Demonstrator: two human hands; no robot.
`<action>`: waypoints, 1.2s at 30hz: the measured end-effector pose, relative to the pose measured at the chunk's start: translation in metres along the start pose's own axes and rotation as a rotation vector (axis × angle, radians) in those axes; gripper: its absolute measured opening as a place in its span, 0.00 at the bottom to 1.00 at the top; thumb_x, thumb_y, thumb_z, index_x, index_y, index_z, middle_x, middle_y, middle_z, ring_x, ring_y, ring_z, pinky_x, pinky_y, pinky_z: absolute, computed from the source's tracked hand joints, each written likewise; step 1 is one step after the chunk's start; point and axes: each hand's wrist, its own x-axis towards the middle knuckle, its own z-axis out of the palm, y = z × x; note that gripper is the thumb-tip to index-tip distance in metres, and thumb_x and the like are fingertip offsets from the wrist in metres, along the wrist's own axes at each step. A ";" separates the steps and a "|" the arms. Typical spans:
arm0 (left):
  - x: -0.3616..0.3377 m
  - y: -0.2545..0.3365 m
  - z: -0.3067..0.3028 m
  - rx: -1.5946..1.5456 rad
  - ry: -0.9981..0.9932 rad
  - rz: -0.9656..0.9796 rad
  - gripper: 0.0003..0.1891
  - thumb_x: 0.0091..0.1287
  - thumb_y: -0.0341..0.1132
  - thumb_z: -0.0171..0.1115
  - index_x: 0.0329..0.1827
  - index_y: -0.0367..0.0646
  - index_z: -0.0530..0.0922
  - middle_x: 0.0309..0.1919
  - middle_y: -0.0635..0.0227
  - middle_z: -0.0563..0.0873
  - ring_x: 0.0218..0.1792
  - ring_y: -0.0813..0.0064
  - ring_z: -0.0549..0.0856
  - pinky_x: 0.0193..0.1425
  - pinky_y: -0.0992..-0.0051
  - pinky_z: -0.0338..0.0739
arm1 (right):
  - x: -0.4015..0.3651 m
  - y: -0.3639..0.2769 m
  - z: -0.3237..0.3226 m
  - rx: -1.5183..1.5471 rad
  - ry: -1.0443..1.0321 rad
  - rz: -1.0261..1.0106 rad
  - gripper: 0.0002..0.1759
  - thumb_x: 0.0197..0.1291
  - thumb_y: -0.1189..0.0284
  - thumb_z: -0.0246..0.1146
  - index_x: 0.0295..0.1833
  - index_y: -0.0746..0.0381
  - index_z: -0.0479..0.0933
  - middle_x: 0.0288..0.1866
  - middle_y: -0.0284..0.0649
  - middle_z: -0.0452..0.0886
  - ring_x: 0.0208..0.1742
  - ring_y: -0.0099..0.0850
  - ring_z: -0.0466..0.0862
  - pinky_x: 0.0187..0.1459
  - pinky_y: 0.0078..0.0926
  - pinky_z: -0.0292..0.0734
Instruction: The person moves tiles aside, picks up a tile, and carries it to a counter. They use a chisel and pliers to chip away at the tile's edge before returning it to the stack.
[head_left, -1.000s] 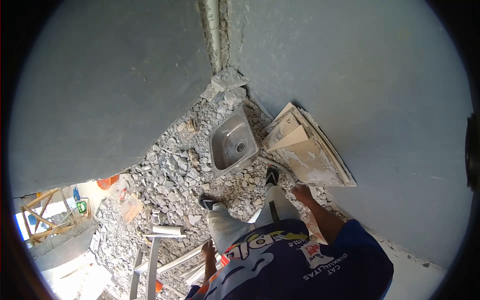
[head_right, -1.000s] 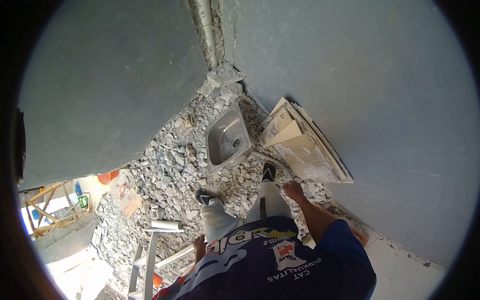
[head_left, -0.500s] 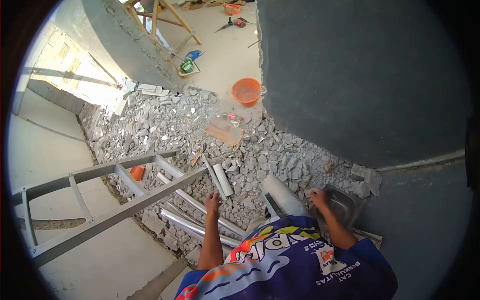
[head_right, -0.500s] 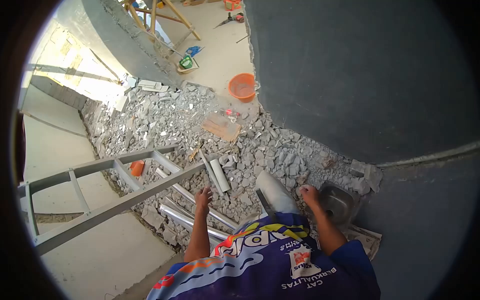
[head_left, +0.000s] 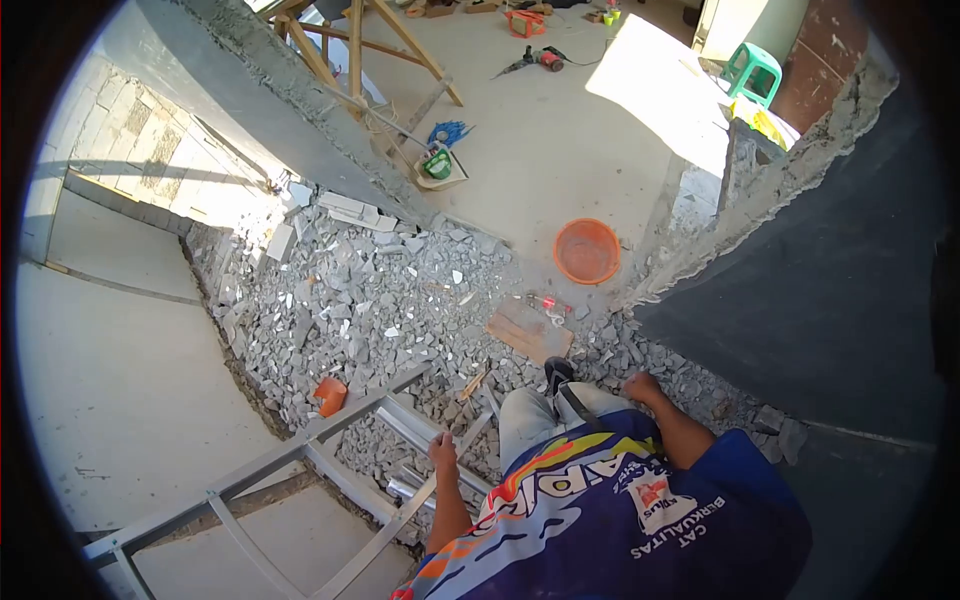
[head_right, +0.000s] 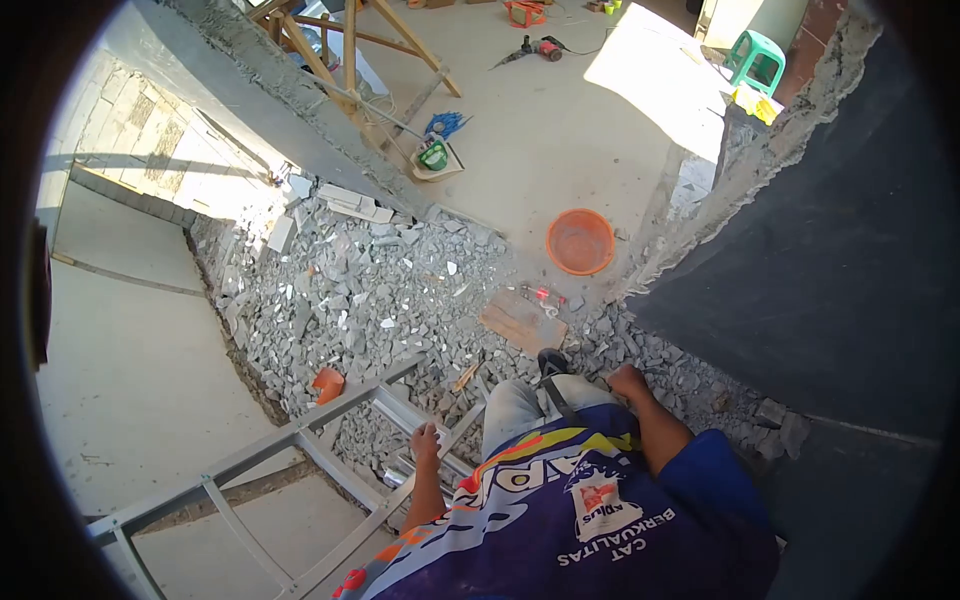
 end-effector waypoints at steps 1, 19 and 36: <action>-0.005 0.005 -0.004 -0.050 0.018 -0.162 0.19 0.68 0.42 0.64 0.55 0.39 0.80 0.37 0.68 0.85 0.33 0.76 0.82 0.34 0.70 0.75 | 0.021 -0.031 -0.014 -0.101 0.009 -0.103 0.23 0.57 0.55 0.65 0.43 0.67 0.86 0.35 0.52 0.86 0.41 0.48 0.87 0.47 0.43 0.79; 0.422 0.526 0.187 0.421 -0.263 0.674 0.14 0.67 0.39 0.63 0.35 0.33 0.81 0.28 0.60 0.83 0.29 0.67 0.79 0.37 0.64 0.74 | 0.105 -0.201 -0.079 0.450 0.452 0.484 0.24 0.57 0.53 0.63 0.33 0.67 0.85 0.30 0.53 0.85 0.36 0.46 0.87 0.41 0.43 0.79; 0.306 0.821 0.723 1.071 -0.892 0.297 0.15 0.66 0.39 0.59 0.47 0.35 0.77 0.35 0.62 0.80 0.31 0.69 0.80 0.37 0.65 0.73 | 0.403 -0.247 -0.591 0.750 0.805 0.086 0.25 0.66 0.55 0.61 0.57 0.64 0.80 0.53 0.49 0.82 0.55 0.46 0.82 0.58 0.43 0.75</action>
